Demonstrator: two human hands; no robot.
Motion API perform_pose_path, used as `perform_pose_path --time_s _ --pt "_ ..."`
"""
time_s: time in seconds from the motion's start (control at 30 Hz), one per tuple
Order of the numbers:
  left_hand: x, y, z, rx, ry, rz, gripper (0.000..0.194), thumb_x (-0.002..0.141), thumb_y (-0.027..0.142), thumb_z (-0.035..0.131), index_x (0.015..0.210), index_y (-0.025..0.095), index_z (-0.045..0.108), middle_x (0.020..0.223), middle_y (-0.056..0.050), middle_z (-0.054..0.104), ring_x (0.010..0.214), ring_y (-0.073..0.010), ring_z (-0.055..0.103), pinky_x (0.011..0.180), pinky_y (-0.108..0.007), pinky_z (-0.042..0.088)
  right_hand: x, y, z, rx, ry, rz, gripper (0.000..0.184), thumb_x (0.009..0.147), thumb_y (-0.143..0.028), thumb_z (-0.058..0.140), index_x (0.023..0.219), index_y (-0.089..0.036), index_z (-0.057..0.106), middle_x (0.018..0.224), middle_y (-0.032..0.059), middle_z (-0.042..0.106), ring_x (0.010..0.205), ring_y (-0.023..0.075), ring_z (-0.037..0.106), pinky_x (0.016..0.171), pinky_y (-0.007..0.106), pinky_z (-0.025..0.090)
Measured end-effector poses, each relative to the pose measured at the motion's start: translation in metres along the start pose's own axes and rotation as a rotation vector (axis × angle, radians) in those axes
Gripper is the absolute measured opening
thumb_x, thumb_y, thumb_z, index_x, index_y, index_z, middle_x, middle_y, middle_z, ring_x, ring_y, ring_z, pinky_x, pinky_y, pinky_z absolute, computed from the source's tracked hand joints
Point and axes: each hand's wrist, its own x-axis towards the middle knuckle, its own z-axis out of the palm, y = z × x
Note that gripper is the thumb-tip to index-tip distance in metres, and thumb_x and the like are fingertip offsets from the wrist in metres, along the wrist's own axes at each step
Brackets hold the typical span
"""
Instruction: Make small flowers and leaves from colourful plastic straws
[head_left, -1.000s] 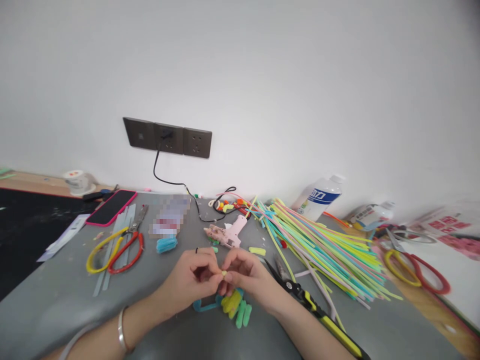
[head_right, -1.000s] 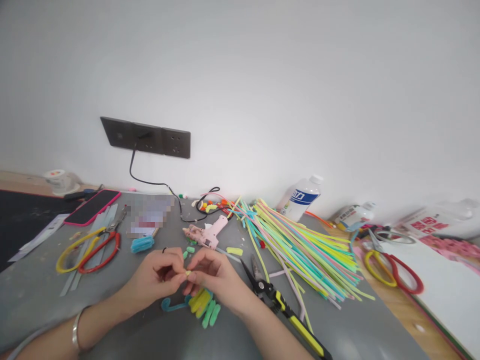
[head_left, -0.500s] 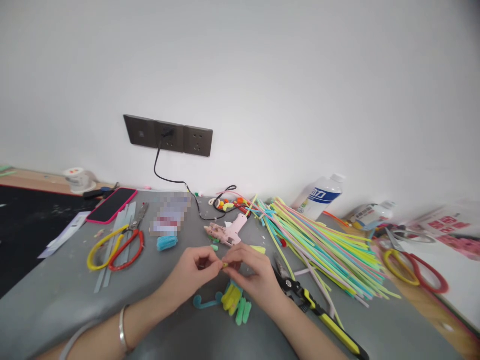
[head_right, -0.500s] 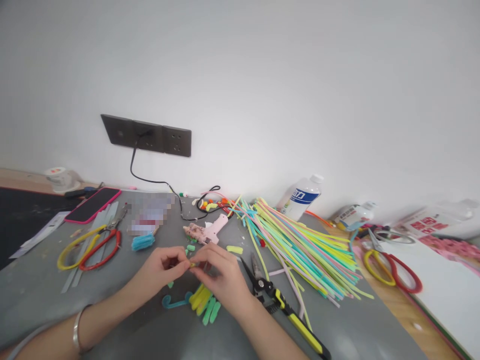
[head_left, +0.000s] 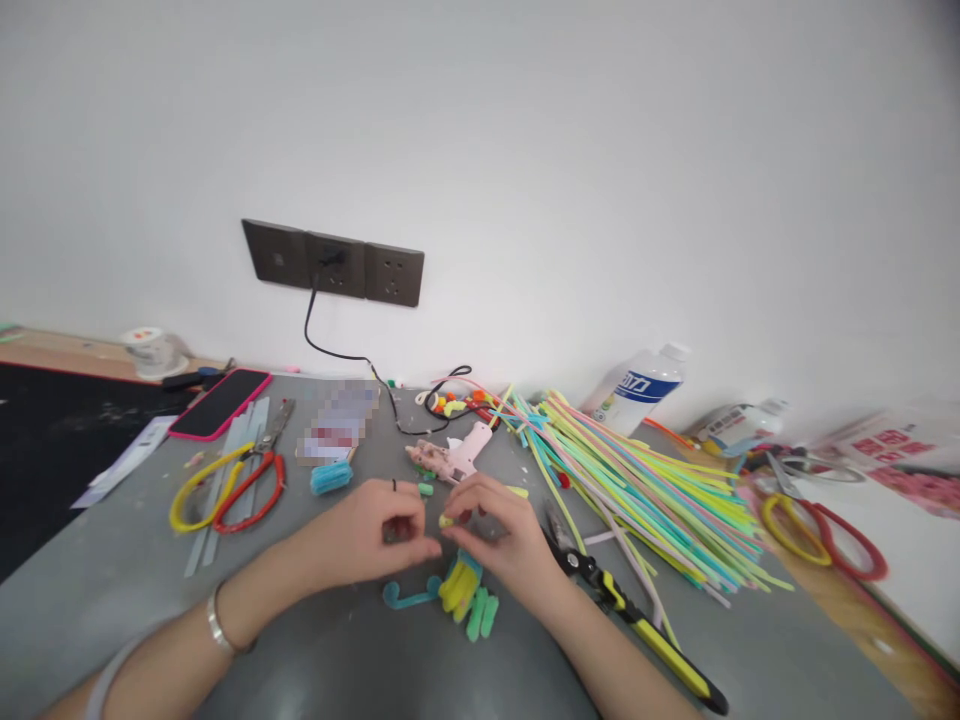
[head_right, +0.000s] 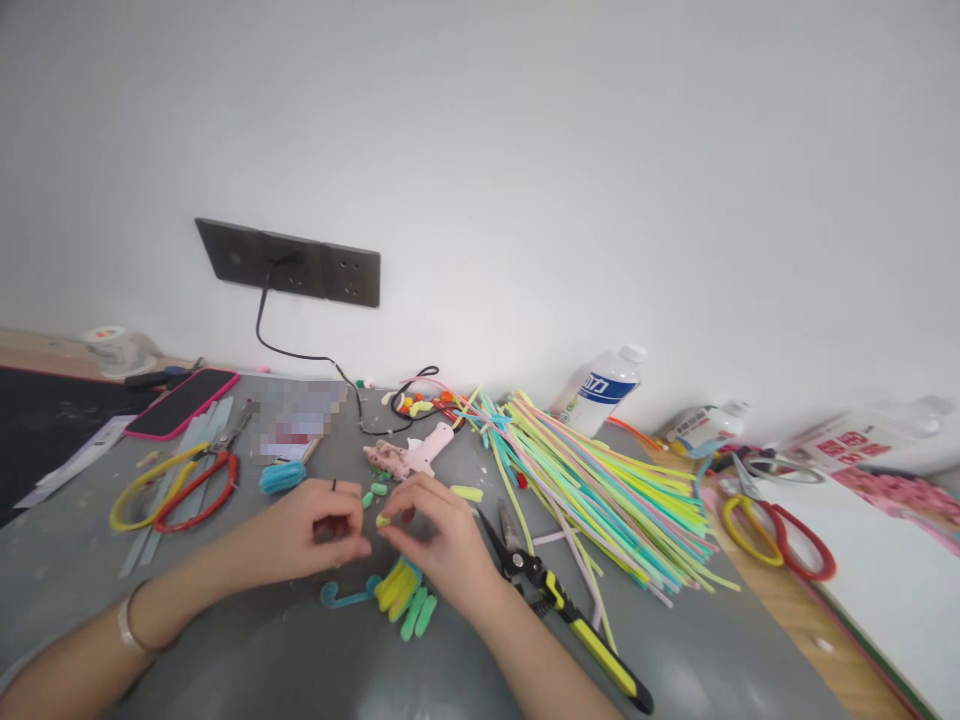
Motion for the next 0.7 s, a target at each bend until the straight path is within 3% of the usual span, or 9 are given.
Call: perform_pose_path --time_s 0.07,0.13,0.3,0.53,0.7 --pt "-0.004 -0.001 -0.002 0.116 -0.149 0.072 0.024 0.07 0.036 0.079 0.069 0.018 0.064 0.073 0.003 0.059 0.066 -0.0135 0.055 0.057 -0.022 0.033 -0.001 -0.003 0.0 0.017 -0.075 0.004 0.009 0.085 -0.027 0.068 0.082 -0.02 0.063 0.085 0.0052 0.066 0.082 0.0183 0.063 0.075 0.03 0.05" --pt "-0.006 -0.004 -0.001 0.234 -0.221 0.123 0.027 0.062 0.035 0.086 0.07 0.02 0.065 0.079 0.002 0.063 0.073 -0.0163 0.059 0.061 -0.024 0.035 -0.002 -0.006 0.001 0.009 -0.188 0.015 0.009 0.085 -0.027 0.068 0.083 -0.02 0.063 0.082 0.0037 0.067 0.08 0.0174 0.063 0.076 0.029 0.049" --pt "-0.007 -0.008 0.004 0.375 -0.234 0.162 0.013 0.068 0.018 0.077 0.073 0.021 0.065 0.079 0.002 0.065 0.08 -0.0187 0.061 0.074 -0.028 0.036 -0.007 -0.006 0.004 -0.088 -0.463 0.0 0.008 0.081 -0.018 0.07 0.083 -0.021 0.063 0.076 -0.0027 0.07 0.07 0.0135 0.063 0.081 0.03 0.043" --pt "-0.004 -0.005 -0.001 0.415 -0.181 0.103 0.009 0.075 0.012 0.066 0.076 0.02 0.064 0.079 0.002 0.063 0.08 -0.0171 0.058 0.076 -0.028 0.035 -0.005 0.0 -0.006 -0.136 -0.436 0.142 0.011 0.078 -0.013 0.072 0.08 -0.02 0.065 0.062 -0.0058 0.063 0.061 0.0124 0.06 0.072 0.025 0.045" --pt "-0.004 -0.009 0.002 0.406 -0.171 0.111 0.01 0.075 0.012 0.066 0.076 0.021 0.065 0.078 0.002 0.062 0.081 -0.0167 0.057 0.074 -0.027 0.035 -0.005 0.003 -0.002 -0.028 -0.421 0.205 0.009 0.078 -0.012 0.071 0.081 -0.019 0.068 0.071 -0.0038 0.06 0.059 0.0106 0.056 0.057 0.02 0.043"
